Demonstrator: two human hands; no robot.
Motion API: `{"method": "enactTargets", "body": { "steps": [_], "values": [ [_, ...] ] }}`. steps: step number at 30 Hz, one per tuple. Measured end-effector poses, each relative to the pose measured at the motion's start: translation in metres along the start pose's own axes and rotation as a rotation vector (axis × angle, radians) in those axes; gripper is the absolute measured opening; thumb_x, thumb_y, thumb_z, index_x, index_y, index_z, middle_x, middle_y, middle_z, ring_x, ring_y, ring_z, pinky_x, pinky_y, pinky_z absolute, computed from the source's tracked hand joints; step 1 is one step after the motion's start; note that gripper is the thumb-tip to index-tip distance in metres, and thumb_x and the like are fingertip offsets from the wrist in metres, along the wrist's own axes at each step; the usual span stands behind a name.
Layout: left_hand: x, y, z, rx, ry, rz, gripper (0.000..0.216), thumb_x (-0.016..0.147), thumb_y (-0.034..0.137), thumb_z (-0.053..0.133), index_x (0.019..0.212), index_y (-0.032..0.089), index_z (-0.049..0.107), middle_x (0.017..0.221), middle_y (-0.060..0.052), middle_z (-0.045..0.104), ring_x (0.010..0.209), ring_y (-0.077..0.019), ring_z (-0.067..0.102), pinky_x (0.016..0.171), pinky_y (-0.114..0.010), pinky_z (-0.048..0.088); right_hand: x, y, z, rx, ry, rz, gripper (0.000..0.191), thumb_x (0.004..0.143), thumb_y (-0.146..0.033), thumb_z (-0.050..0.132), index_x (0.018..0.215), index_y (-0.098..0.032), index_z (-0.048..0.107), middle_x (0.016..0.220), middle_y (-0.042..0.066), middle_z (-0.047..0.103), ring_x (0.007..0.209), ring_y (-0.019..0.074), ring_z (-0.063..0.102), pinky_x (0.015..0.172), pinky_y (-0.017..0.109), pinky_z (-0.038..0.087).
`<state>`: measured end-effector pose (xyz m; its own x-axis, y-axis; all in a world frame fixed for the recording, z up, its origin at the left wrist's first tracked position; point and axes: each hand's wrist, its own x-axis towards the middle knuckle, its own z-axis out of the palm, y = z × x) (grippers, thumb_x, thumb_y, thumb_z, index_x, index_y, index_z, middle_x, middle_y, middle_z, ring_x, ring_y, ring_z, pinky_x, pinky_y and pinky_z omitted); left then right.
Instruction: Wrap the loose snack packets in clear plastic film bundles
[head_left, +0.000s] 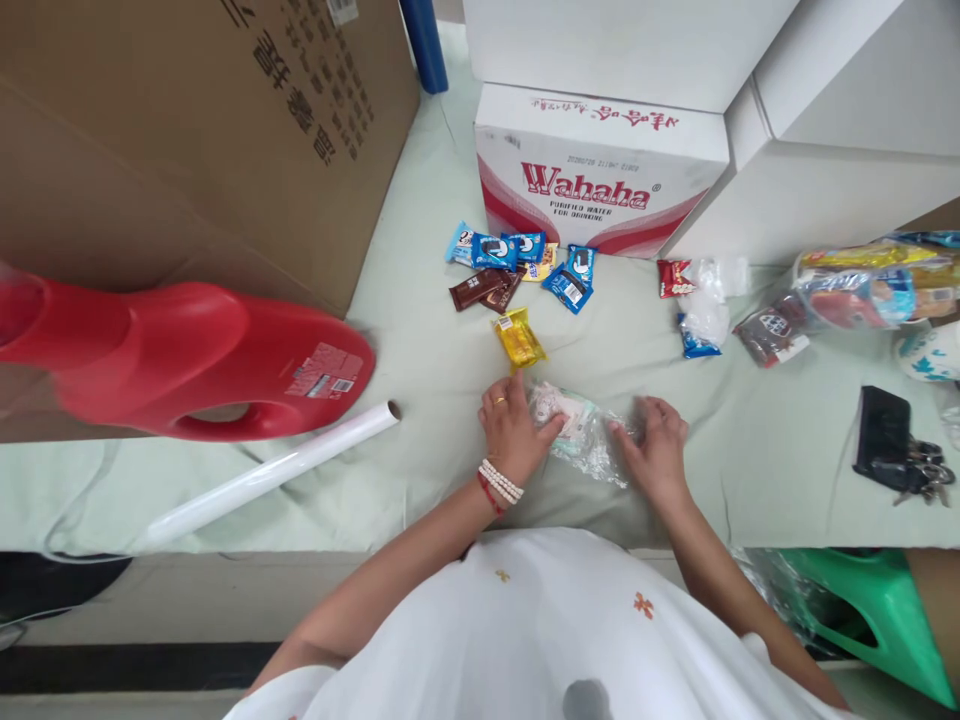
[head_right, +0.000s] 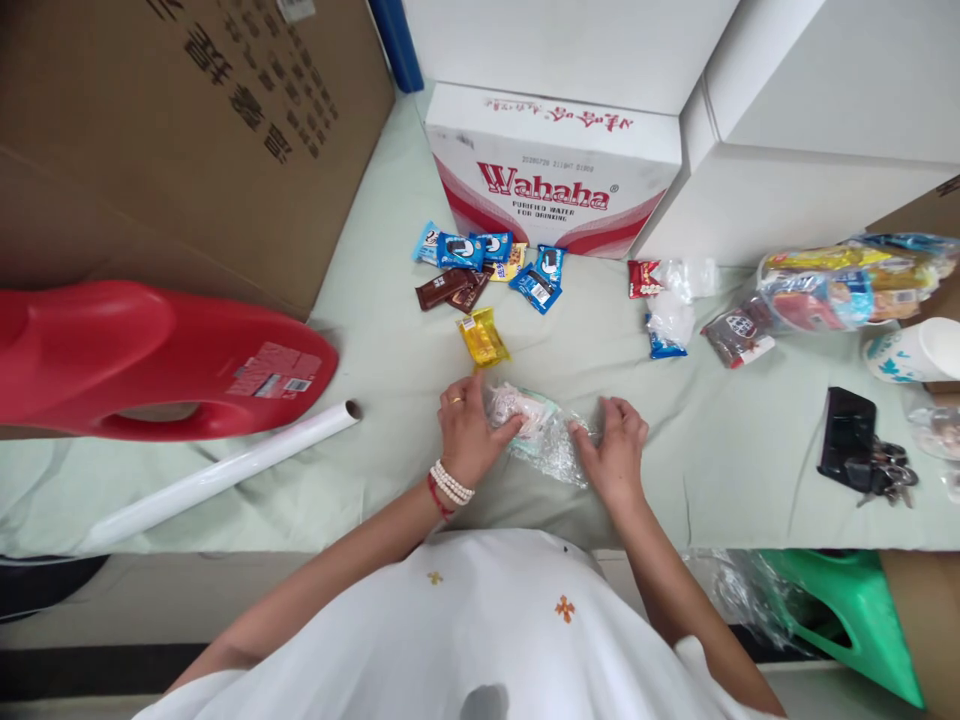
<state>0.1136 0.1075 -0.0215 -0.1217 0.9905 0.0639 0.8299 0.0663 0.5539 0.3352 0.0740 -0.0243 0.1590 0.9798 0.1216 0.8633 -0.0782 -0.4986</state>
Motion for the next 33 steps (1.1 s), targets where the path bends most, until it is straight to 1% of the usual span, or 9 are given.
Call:
{"method": "enactTargets", "body": {
  "steps": [4,8,13,17,22,25,28,31,33],
  "values": [
    [-0.005,-0.005,0.003,-0.042,0.016,0.097,0.048,0.083,0.047,0.076,0.124,0.023,0.068,0.121,-0.014,0.060,0.117,-0.0339,0.052,0.100,-0.049,0.044,-0.005,0.001,0.001,0.087,-0.145,-0.084,0.022,0.094,-0.042,0.060,0.092,-0.021,0.068,0.128,0.016,0.060,0.125,0.0339,0.050,0.107,0.055,0.042],
    [-0.009,-0.007,0.004,-0.088,0.054,0.160,0.019,0.090,0.038,0.068,0.099,0.022,0.074,0.104,-0.010,0.062,0.102,-0.0268,0.057,0.089,-0.040,0.048,-0.012,-0.021,-0.010,0.268,-0.126,-0.001,0.020,0.097,-0.041,0.053,0.091,-0.023,0.060,0.099,0.008,0.066,0.093,0.0242,0.062,0.086,0.040,0.051],
    [-0.011,0.000,-0.002,0.021,-0.063,0.328,0.030,0.099,0.028,0.051,0.077,0.023,0.070,0.082,-0.008,0.061,0.082,-0.0222,0.058,0.073,-0.035,0.047,-0.008,-0.051,-0.003,0.434,-0.299,0.104,0.024,0.096,-0.047,0.055,0.101,-0.024,0.060,0.073,-0.002,0.061,0.062,0.0174,0.055,0.062,0.029,0.046],
    [-0.012,0.001,-0.006,-0.157,-0.152,0.435,0.023,0.097,0.026,0.051,0.091,0.021,0.073,0.087,-0.008,0.067,0.085,-0.0213,0.063,0.079,-0.035,0.052,0.000,-0.056,0.016,0.563,-0.374,0.067,0.024,0.093,-0.036,0.052,0.107,-0.023,0.066,0.078,0.000,0.066,0.067,0.0178,0.059,0.064,0.028,0.048],
    [-0.007,-0.009,-0.003,-0.556,-0.152,0.162,0.037,0.092,0.012,0.044,0.117,0.021,0.069,0.120,-0.009,0.065,0.080,-0.0138,0.065,0.078,-0.031,0.057,0.005,-0.045,0.027,0.667,-0.367,0.156,0.026,0.085,-0.034,0.053,0.104,-0.021,0.067,0.080,0.000,0.067,0.064,0.0162,0.056,0.060,0.027,0.046],
    [-0.007,-0.006,0.001,-0.504,-0.115,0.125,0.037,0.089,0.019,0.059,0.125,0.023,0.066,0.130,-0.011,0.056,0.094,-0.0181,0.066,0.086,-0.036,0.057,0.005,-0.044,0.028,0.787,-0.441,0.272,0.028,0.088,-0.042,0.057,0.105,-0.021,0.065,0.063,-0.005,0.056,0.052,0.0138,0.047,0.051,0.025,0.040],
    [-0.011,0.001,0.005,-0.350,-0.017,0.024,0.058,0.080,0.027,0.077,0.134,0.021,0.059,0.125,-0.013,0.055,0.111,-0.0272,0.063,0.095,-0.043,0.055,0.003,-0.044,0.030,0.882,-0.451,0.326,0.029,0.087,-0.045,0.061,0.103,-0.021,0.064,0.058,-0.007,0.050,0.049,0.0124,0.043,0.050,0.024,0.037],
    [-0.015,0.001,0.005,-0.264,0.036,-0.073,0.071,0.072,0.031,0.085,0.135,0.016,0.055,0.122,-0.014,0.057,0.109,-0.0298,0.063,0.093,-0.044,0.055,0.001,-0.043,0.033,0.907,-0.445,0.336,0.030,0.087,-0.047,0.062,0.102,-0.021,0.063,0.059,-0.007,0.051,0.050,0.0128,0.045,0.051,0.025,0.038],
    [-0.018,-0.002,0.002,-0.264,0.008,-0.026,0.056,0.077,0.033,0.081,0.126,0.017,0.060,0.116,-0.012,0.060,0.102,-0.0265,0.065,0.088,-0.040,0.056,0.000,-0.042,0.035,0.901,-0.450,0.329,0.030,0.087,-0.048,0.061,0.103,-0.022,0.063,0.060,-0.006,0.051,0.051,0.0133,0.046,0.051,0.025,0.039]
  ]
}}
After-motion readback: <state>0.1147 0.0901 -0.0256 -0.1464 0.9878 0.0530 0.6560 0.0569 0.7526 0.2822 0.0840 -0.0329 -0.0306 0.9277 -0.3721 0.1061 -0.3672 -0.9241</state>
